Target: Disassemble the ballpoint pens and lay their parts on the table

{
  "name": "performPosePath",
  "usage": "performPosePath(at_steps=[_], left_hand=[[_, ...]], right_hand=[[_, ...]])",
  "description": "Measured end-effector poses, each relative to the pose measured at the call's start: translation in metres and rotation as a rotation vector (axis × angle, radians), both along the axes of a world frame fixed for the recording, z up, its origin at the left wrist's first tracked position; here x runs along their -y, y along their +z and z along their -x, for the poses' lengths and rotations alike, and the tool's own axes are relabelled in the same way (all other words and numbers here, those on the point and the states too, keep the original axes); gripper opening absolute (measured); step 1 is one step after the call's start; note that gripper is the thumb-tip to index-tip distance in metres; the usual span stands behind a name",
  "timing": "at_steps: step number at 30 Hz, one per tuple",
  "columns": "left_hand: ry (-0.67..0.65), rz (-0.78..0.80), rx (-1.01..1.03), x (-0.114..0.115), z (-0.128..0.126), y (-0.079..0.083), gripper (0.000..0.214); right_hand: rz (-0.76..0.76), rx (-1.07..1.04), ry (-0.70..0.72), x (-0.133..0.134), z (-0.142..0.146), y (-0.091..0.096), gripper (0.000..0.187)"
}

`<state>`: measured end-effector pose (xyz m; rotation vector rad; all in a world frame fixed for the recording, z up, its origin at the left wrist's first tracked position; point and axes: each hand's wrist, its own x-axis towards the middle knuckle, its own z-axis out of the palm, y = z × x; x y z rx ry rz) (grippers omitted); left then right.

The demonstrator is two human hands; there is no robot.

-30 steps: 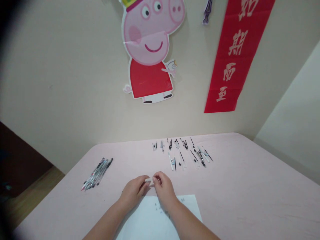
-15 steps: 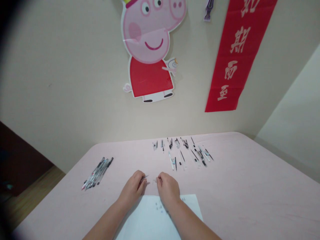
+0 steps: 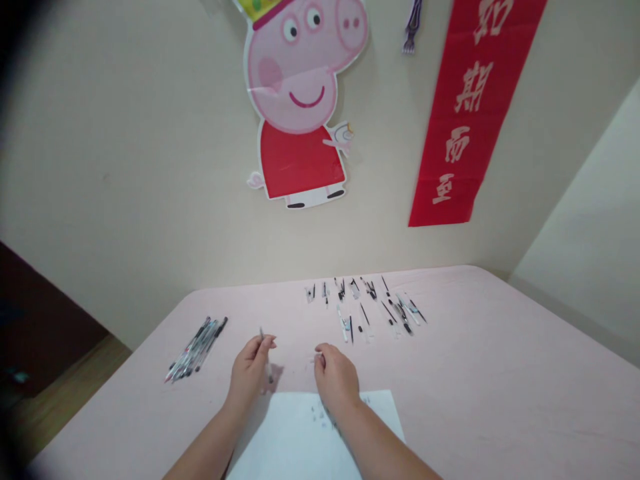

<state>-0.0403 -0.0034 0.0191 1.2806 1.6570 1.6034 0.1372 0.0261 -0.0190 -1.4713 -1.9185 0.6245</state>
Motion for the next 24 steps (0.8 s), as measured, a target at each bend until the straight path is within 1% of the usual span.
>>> performPosePath(at_steps=[2,4,6,8,12,16,18,24], left_hand=[[0.006,0.061,0.289,-0.002,-0.001,-0.002,0.032],[-0.034,0.079,0.555,-0.004,-0.002,-0.004,0.03],[-0.079,0.096,0.748,-0.005,-0.004,-0.004,0.024],[-0.112,0.137,0.856,-0.004,-0.006,-0.004,0.015],[-0.168,0.198,0.945,-0.002,-0.009,-0.002,0.005],[-0.233,0.253,0.982,-0.001,-0.01,-0.003,0.012],[-0.233,0.261,0.974,-0.002,-0.01,-0.003,0.013],[-0.172,0.259,0.927,-0.005,-0.011,-0.003,0.012]], right_hand=[[-0.007,-0.071,0.023,0.001,0.0,0.001,0.024],[-0.027,-0.139,0.077,0.002,0.002,0.003,0.022],[-0.037,-0.189,0.132,0.004,0.004,0.006,0.027],[-0.023,-0.227,0.169,0.006,0.006,0.008,0.035],[0.016,-0.284,0.21,0.006,0.008,0.006,0.042],[0.002,-0.303,0.242,0.005,0.008,0.004,0.041],[0.001,-0.297,0.24,0.005,0.008,0.004,0.039],[0.005,-0.294,0.23,0.005,0.008,0.006,0.032]])
